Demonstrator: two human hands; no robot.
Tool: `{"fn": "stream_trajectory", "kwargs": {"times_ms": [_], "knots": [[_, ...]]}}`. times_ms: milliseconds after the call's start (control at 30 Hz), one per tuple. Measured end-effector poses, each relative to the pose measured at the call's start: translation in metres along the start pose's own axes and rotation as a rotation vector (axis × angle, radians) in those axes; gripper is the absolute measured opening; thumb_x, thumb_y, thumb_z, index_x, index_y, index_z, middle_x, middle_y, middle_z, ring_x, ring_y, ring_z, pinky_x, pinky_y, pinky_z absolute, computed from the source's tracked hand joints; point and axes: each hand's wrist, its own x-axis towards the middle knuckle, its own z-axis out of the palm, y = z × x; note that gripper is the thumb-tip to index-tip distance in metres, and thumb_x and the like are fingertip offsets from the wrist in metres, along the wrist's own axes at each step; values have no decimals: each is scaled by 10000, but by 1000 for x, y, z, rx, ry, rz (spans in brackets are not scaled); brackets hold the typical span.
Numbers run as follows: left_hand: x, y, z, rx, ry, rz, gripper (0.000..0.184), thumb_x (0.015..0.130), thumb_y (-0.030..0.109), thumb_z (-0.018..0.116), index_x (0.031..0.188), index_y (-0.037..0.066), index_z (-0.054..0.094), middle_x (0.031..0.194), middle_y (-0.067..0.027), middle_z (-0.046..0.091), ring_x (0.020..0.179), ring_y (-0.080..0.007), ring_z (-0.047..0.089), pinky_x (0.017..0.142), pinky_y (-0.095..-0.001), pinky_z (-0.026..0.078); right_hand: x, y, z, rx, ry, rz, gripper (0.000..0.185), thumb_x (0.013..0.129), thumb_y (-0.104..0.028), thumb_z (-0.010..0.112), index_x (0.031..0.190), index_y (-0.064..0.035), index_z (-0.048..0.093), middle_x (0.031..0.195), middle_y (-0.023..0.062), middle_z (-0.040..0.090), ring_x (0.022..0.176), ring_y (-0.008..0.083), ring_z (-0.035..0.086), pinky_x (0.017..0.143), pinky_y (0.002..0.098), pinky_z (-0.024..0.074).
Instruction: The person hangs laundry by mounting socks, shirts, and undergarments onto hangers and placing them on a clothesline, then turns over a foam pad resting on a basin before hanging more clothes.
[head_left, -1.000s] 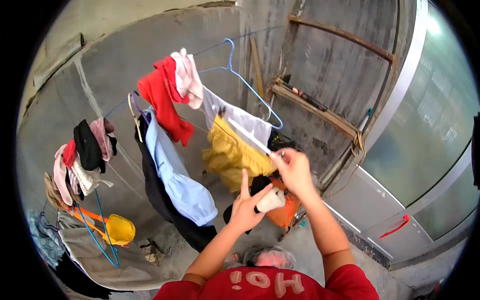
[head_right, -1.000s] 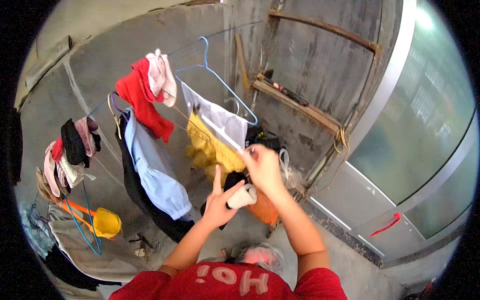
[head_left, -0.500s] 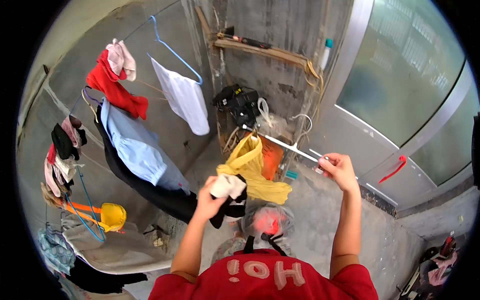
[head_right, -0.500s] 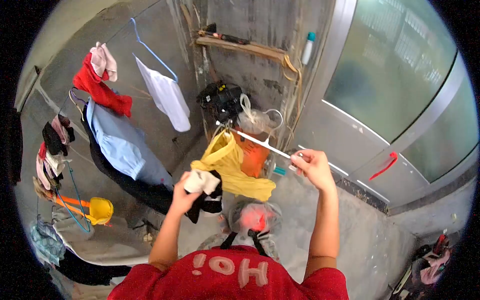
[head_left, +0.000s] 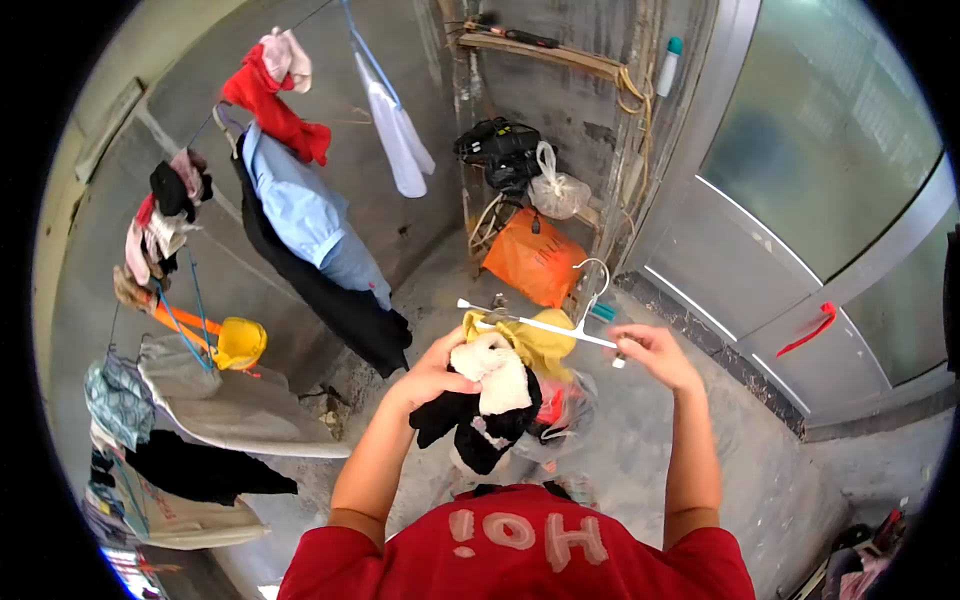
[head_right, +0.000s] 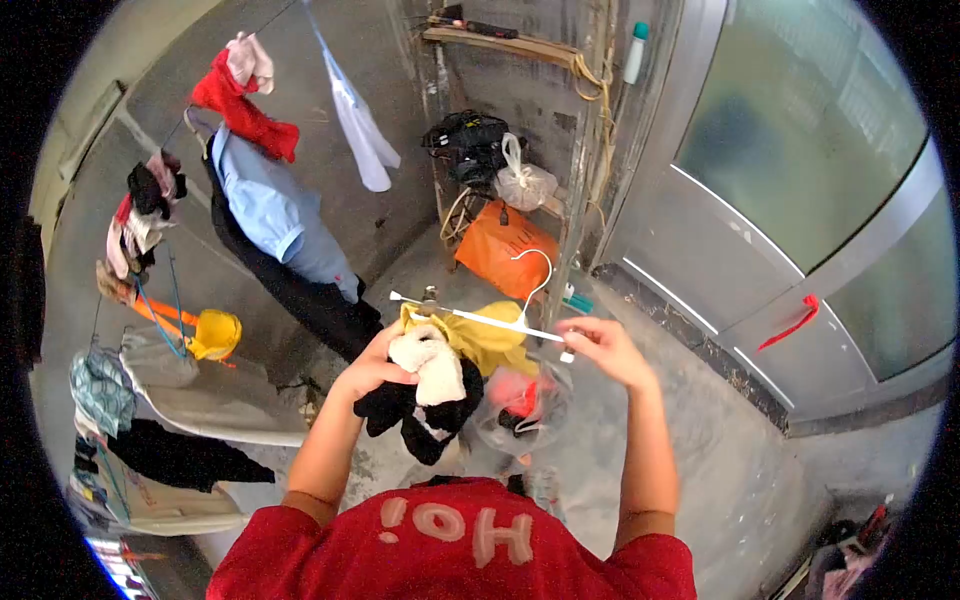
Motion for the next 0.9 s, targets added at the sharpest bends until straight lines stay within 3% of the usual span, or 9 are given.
{"fn": "stream_trajectory", "kwargs": {"times_ms": [33, 100, 233, 367, 400, 500, 567, 767, 900], "knots": [[-4, 0, 2, 25, 24, 16, 751, 569, -4, 677, 1275, 21, 419, 1164, -56, 556, 1078, -164, 528, 943, -288, 393, 3, -11, 12, -8, -16, -5, 295, 842, -220, 619, 1030, 8, 607, 946, 94, 657, 853, 156, 600, 749, 276, 465], [-13, 0, 3, 20, 63, 52, 724, 576, -7, 676, 1260, 26, 441, 1143, -48, 568, 1061, -158, 537, 923, -295, 412, 10, -38, 52, -1051, 568, -534, 329, 856, -221, 593, 1114, -17, 578, 1074, 114, 619, 991, 221, 572, 839, 323, 441], [-32, 6, 4, 56, 134, 86, 720, 584, -4, 691, 1262, 31, 450, 1139, -39, 564, 1054, -150, 531, 921, -293, 410, 32, -76, 130, -250, 104, -572, 402, 866, -224, 574, 1229, -63, 514, 1124, 132, 592, 1066, 265, 538, 928, 348, 394], [-63, 10, -15, 175, 93, 154, 680, 626, -3, 696, 1262, 27, 458, 1142, -31, 562, 1040, -120, 520, 911, -285, 411, 76, -76, 166, 106, -292, -294, 399, 899, -247, 552, 1235, -36, 508, 1011, 63, 604, 912, 145, 556, 841, 278, 423], [-71, 12, -19, 191, 91, 154, 679, 624, -3, 694, 1260, 27, 461, 1141, -32, 563, 1038, -120, 521, 912, -285, 410, 80, -83, 172, 174, -404, -255, 344, 920, -208, 525, 1203, -13, 533, 1090, 45, 573, 993, 118, 516, 880, 254, 400], [-96, 16, -30, 173, 156, 152, 678, 622, -1, 693, 1259, 28, 464, 1139, -33, 565, 1039, -121, 522, 914, -284, 408, 103, -76, 193, 39, -520, -281, 291, 918, -198, 526, 1117, 11, 566, 1074, 45, 573, 953, 113, 520, 835, 250, 411], [-111, 17, -39, 138, 221, 154, 678, 622, 1, 693, 1259, 29, 465, 1137, -34, 566, 1040, -123, 522, 915, -284, 408, 104, -83, 215, 64, -445, -361, 239, 916, -180, 529, 1056, 7, 579, 1063, 45, 578, 937, 115, 526, 814, 255, 418], [-140, 25, -56, 122, 275, 112, 694, 630, -1, 688, 1281, 35, 451, 1145, -31, 565, 1052, -127, 519, 949, -281, 379, 129, -95, 263, 519, -663, -172, 146, 898, -149, 559, 965, -24, 596, 969, 63, 619, 882, 116, 559, 755, 244, 436], [-152, 28, -81, 93, 364, 191, 704, 620, -10, 687, 1281, 30, 448, 1145, -37, 566, 1056, -132, 518, 949, -285, 378, 143, -107, 288, 441, -478, -330, 103, 872, -74, 583, 927, 10, 605, 877, 110, 658, 704, 120, 611, 627, 227, 492]]}}
